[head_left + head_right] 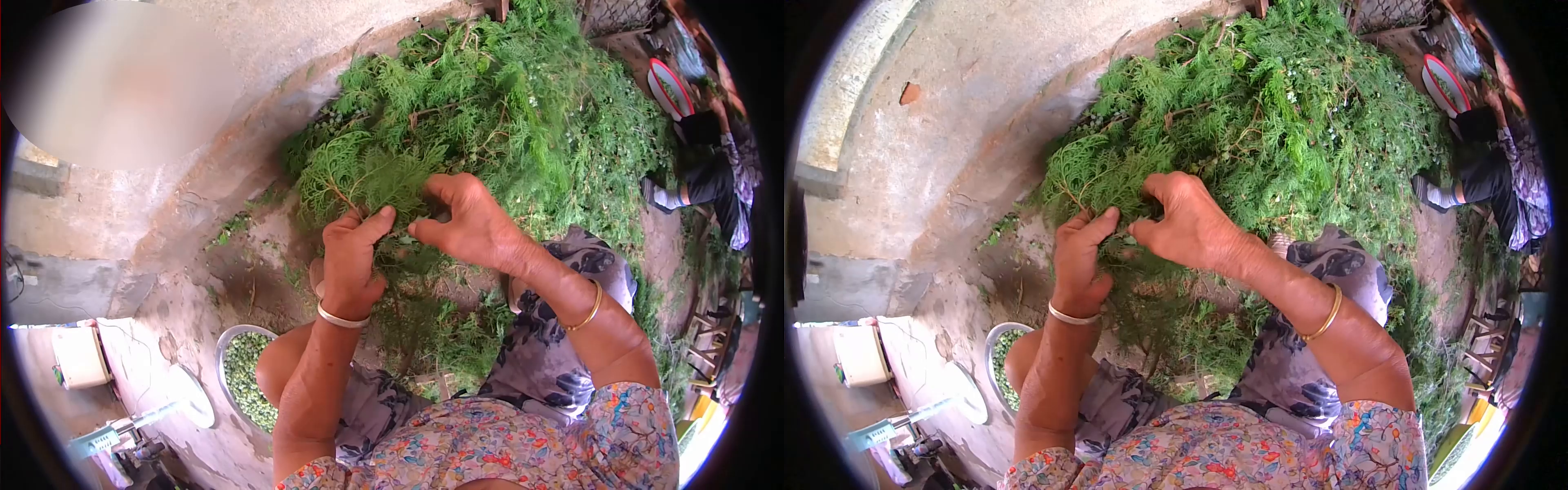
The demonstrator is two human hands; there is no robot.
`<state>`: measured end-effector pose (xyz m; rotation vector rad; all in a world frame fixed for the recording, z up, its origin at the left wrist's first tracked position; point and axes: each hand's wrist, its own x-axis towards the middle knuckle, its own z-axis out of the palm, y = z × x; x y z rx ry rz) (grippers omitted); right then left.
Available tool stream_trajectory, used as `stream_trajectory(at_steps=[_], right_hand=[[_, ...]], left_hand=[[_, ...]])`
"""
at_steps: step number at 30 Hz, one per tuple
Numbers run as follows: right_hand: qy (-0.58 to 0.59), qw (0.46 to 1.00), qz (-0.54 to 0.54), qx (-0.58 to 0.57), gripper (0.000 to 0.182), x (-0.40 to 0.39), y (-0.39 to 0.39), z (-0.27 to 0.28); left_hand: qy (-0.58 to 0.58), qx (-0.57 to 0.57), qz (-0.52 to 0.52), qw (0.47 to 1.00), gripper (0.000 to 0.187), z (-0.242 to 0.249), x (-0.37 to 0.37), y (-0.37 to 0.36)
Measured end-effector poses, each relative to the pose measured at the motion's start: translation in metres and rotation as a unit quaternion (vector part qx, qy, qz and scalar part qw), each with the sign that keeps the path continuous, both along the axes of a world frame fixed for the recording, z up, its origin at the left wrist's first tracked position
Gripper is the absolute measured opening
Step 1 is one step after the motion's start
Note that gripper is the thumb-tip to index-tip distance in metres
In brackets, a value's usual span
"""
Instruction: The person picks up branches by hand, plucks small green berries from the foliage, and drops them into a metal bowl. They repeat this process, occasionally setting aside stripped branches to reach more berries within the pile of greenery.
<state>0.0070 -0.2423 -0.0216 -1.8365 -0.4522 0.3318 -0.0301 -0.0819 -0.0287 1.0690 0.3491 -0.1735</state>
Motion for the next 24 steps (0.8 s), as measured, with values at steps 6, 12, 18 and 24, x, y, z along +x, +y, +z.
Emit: stream_trajectory(at_steps=[6, 12, 18, 24], right_hand=[[0.252, 0.959, 0.015, 0.131, 0.019, 0.006, -0.003, 0.011], [0.137, 0.966, -0.14, 0.167, 0.02, 0.033, -0.038, 0.029], [0.339, 0.89, -0.004, 0.304, 0.033, 0.02, -0.032, 0.026], [0.376, 0.852, 0.026, 0.363, 0.039, 0.02, -0.033, 0.026]], left_hand=[[0.012, -0.034, -0.043, 0.998, 0.014, 0.0, 0.002, 0.006], [0.024, -0.052, 0.035, 0.998, 0.014, -0.001, 0.0, 0.031], [-0.003, -0.112, 0.062, 0.992, 0.013, -0.004, -0.004, 0.033], [0.031, -0.154, 0.127, 0.979, 0.013, -0.004, 0.002, 0.04]])
